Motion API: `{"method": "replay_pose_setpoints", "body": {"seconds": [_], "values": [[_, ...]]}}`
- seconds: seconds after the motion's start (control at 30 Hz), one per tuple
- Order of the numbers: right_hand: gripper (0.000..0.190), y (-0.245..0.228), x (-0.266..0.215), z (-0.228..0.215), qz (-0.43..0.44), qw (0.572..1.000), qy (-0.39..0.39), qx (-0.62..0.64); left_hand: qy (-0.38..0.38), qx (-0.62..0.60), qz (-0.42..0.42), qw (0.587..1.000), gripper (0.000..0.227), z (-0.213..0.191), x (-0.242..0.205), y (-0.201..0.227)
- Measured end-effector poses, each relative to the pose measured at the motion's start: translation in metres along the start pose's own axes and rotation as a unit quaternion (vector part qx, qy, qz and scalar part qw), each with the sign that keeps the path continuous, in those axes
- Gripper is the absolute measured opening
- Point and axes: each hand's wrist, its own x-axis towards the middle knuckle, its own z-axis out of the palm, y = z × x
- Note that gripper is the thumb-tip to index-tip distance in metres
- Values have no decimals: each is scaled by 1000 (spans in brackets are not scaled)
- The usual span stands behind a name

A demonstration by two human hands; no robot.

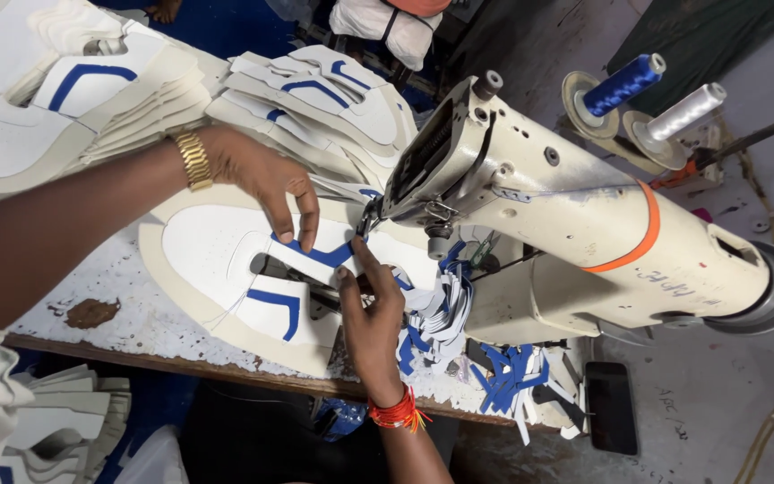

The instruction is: The person uses a sewing machine to stitch blue fabric strips onto white shoe upper components. They repeatedly pick up a shoe part, align the blue strip, sew it in place, and then use scissors to trim the excess material before stacking the finished piece.

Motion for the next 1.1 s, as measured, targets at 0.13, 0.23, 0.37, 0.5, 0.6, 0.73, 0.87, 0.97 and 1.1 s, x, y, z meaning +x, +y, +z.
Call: {"method": "replay_pose_setpoints", "body": {"seconds": [0.13, 0.23, 0.37, 0.5, 0.6, 0.73, 0.87, 0.97, 1.1], "values": [[45, -9, 3, -7, 6, 997, -1, -77, 40, -34, 5, 999, 37, 19, -6, -10], [43, -10, 2, -13, -57, 994, -12, -88, 79, -78, 17, 994, 36, 37, -10, -12], [42, -19, 6, -22, -75, 990, -37, -111, 147, -115, 36, 982, 34, 61, -16, -3], [41, -17, 4, -28, -89, 985, -55, -139, 200, -141, 63, 967, 29, 77, -12, -6], [37, -15, 8, -27, -114, 978, -42, -169, 224, -150, 67, 961, 28, 80, -8, -13], [30, -12, 12, -34, -127, 978, -54, -156, 246, -170, 73, 952, 28, 85, -3, -13], [33, -14, 17, -38, -111, 979, -78, -155, 281, -189, 92, 936, 28, 88, -2, -11], [32, -14, 19, -42, -99, 978, -92, -160, 292, -203, 104, 929, 28, 88, 2, -12], [36, -18, 23, -43, -106, 967, -112, -205, 305, -226, 105, 919, 28, 86, 4, -13]]}}
